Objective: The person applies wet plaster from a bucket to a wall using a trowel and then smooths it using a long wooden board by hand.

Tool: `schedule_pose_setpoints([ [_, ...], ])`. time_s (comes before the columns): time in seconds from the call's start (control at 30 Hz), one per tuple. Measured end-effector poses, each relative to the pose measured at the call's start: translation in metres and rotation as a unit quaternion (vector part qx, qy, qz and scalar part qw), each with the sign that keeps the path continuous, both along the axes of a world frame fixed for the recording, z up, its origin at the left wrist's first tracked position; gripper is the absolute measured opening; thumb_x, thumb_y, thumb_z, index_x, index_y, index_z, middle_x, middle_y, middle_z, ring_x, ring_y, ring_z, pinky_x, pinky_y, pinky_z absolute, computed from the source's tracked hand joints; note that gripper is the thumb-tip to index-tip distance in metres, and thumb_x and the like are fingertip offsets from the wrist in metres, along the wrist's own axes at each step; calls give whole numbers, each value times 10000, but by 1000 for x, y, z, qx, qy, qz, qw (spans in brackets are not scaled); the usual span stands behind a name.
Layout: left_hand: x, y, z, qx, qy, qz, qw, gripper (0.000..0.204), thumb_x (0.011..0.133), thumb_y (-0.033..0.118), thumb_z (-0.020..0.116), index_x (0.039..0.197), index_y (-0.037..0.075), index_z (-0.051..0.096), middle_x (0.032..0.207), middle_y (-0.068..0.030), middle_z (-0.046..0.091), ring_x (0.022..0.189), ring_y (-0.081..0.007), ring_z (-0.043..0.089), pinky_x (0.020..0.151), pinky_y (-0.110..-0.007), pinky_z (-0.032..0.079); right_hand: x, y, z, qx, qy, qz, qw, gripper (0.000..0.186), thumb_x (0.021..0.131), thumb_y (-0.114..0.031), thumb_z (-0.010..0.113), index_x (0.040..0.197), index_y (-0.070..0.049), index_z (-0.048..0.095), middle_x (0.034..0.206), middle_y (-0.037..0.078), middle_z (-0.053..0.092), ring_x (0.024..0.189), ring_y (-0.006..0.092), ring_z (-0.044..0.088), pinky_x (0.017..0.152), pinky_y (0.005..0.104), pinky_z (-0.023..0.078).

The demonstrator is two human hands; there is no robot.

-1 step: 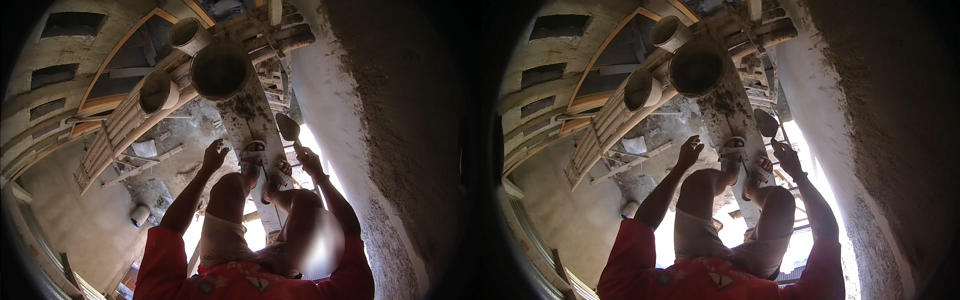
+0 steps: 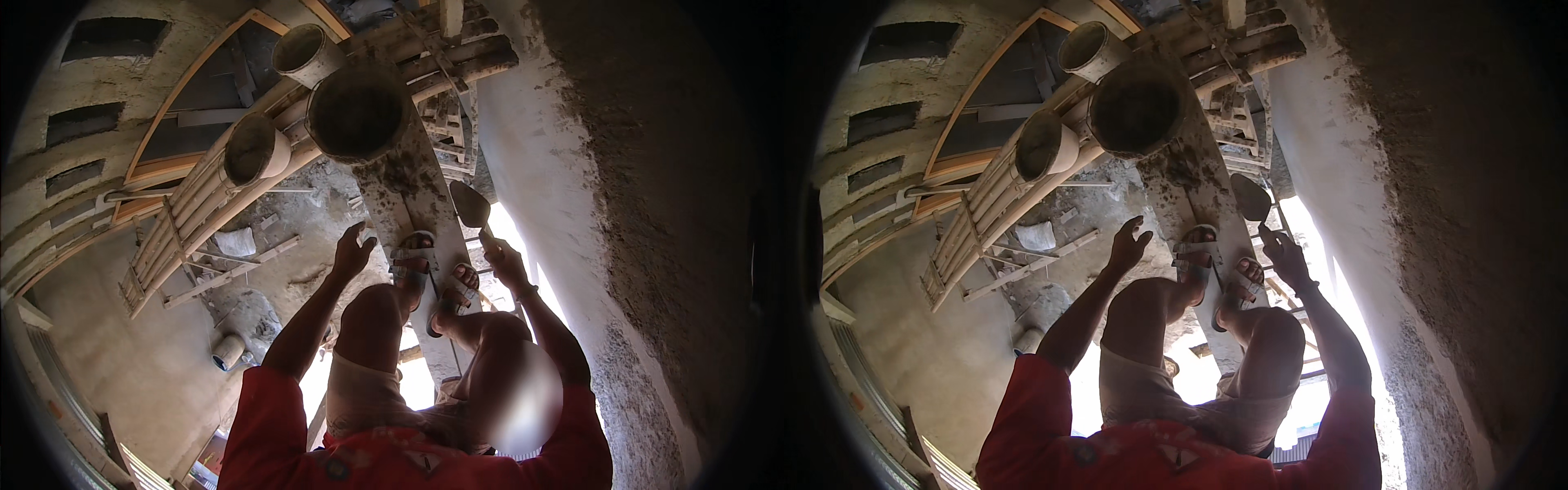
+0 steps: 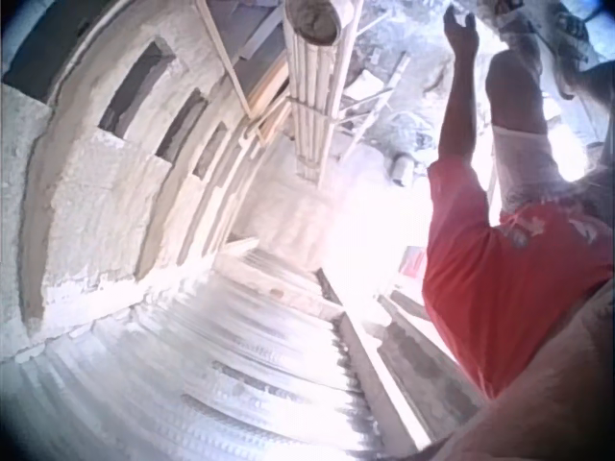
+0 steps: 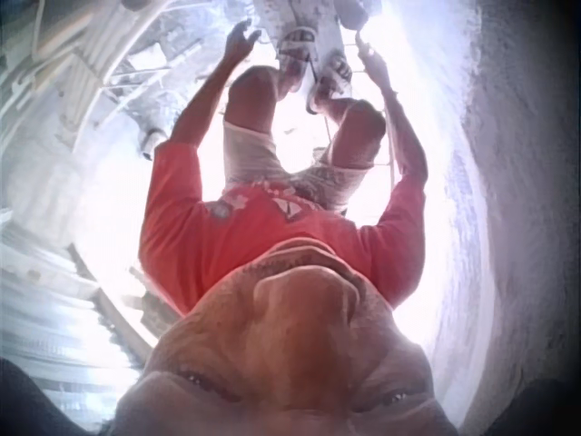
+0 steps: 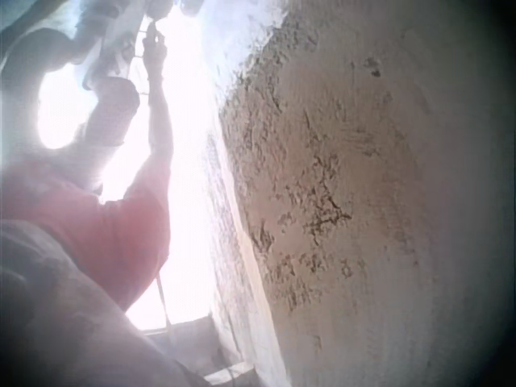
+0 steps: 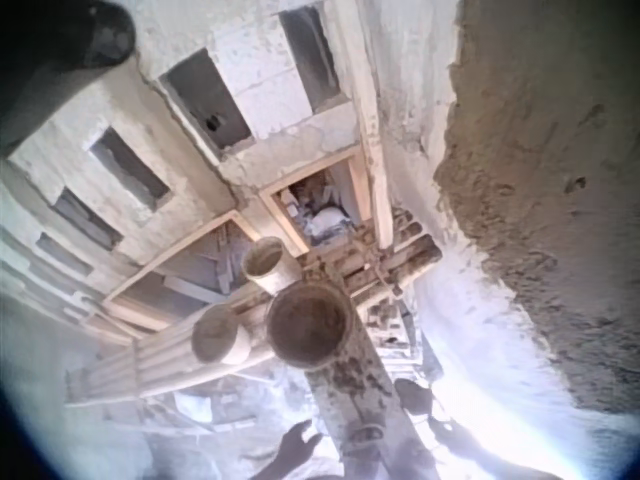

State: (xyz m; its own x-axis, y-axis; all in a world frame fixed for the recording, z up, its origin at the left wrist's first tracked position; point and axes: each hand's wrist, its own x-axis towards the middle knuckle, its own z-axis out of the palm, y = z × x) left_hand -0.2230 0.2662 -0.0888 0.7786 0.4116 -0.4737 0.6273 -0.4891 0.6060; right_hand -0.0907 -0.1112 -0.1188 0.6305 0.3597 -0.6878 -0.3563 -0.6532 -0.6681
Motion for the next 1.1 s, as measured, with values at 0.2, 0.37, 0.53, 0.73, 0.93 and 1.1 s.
schedule_pose_setpoints([
  [0.2,23,1,-126,83,-96,-52,990,809,828,277,698,1449,-32,283,1461,-283,326,1372,-433,290,1129,-489,262,-11,25,-91,-13,-15,26,999,346,918,-268,612,1182,-53,548,900,208,681,842,380,673,688,450,512],
  [0.37,36,2,-186,160,-191,-79,965,882,828,325,704,1476,-30,223,1520,-286,213,1422,-458,169,1162,-524,169,-22,51,-112,78,-84,19,993,421,901,-273,621,1249,-49,545,698,158,639,587,263,626,559,383,472],
  [0.53,50,-4,-209,185,-204,-51,960,917,825,388,689,1487,-22,204,1536,-280,183,1439,-443,136,1171,-524,149,-14,84,-97,37,-37,71,996,444,904,-185,592,1311,-32,508,846,158,665,635,224,636,610,343,514],
  [0.73,64,-16,-214,159,-216,-24,963,903,842,399,664,1499,-9,197,1547,-275,164,1445,-446,115,1171,-531,138,-23,122,-82,38,-112,131,984,474,891,-159,585,1319,-9,447,958,287,640,867,470,621,763,501,490],
  [0.93,71,-28,-225,131,-246,2,960,858,875,392,622,1496,-20,196,1548,-277,165,1446,-450,114,1170,-534,128,-28,143,-109,117,-191,140,965,535,890,-230,583,1332,13,404,832,295,642,728,443,649,686,528,504],
  [1.1,73,-30,-232,120,-256,33,959,815,905,381,588,1492,-31,201,1545,-271,186,1448,-442,117,1172,-526,119,-13,142,-110,67,65,114,989,569,904,-268,601,1350,27,407,908,249,655,641,334,669,646,446,527],
])
